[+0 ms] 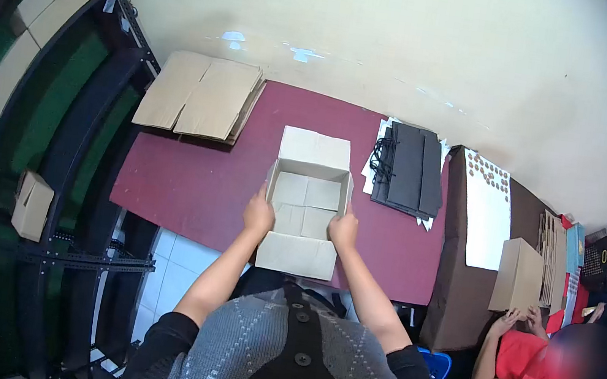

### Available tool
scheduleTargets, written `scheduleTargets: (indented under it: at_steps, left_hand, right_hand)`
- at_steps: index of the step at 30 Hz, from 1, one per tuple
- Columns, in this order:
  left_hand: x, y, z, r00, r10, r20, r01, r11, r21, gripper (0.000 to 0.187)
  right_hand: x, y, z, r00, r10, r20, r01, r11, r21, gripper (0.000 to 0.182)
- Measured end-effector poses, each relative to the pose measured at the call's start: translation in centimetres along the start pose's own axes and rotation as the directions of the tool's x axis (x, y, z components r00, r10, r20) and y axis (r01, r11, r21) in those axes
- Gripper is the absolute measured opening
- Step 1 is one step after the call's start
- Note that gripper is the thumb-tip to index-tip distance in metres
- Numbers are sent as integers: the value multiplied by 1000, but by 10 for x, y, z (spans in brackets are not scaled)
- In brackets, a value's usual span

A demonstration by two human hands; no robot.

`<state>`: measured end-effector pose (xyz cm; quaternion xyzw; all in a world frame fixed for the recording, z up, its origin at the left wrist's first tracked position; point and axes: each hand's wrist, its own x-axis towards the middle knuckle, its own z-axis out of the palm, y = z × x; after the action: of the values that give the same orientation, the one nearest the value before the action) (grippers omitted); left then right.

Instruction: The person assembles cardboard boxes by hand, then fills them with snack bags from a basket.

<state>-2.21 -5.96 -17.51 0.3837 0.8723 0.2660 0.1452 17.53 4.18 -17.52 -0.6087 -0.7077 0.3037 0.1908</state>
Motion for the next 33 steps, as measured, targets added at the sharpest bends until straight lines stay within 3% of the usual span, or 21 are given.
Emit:
scheduleTargets:
  at_steps: [1, 6, 8, 10, 12, 13, 14, 16, 17, 21, 29, 33]
  left_hand:
    - [-3, 4, -5, 1000, -11, 21, 11, 1000, 26, 57]
    - [-5, 2, -3, 1000, 5, -31, -5, 1000, -17, 57]
    - [-1, 1, -2, 1000, -23, 19, 23, 1000, 4, 56]
    - [-2, 4, -4, 1000, -2, 7, 2, 1000, 1, 55]
    - [-4, 3, -4, 1000, -7, -8, 6, 997, -78, 57]
    - [-1, -1, -2, 999, -17, 42, 21, 996, -88, 57]
    - [0, -5, 0, 997, -8, 79, 15, 995, -96, 56]
    - [3, -2, -3, 991, -28, 133, 35, 998, -50, 58]
    - [4, -1, -3, 992, -22, 128, 29, 998, -51, 58]
    - [6, -2, -9, 980, 25, 198, 3, 990, -139, 55]
    - [22, -15, -5, 956, 135, 260, -80, 974, -210, 60]
    - [23, -16, -6, 950, 172, 262, -107, 964, -245, 59]
  right_hand:
    - [2, 5, 4, 996, -78, -43, 81, 995, 64, 55]
    - [-4, 6, 2, 996, -76, -39, 78, 996, 40, 55]
    - [0, 9, 5, 998, -58, -31, 58, 998, 6, 54]
    - [1, 8, 1, 998, -59, -12, 60, 996, 67, 52]
    - [-6, 3, 0, 999, -22, -31, 22, 1000, 8, 52]
    - [-8, 5, 6, 975, -117, -187, 123, 992, 16, 47]
    - [-10, 7, 9, 978, -121, -173, 127, 991, 28, 47]
    - [-8, -10, -7, 998, 60, 1, -60, 997, 51, 45]
    - [-5, -2, 2, 995, -29, -98, 25, 999, -38, 45]
    - [-5, -9, -2, 997, 45, -67, -49, 998, -48, 39]
    - [-6, -5, 1, 993, 1, -122, 7, 998, 68, 27]
    - [-4, -4, 0, 989, 105, -105, -97, 993, 73, 27]
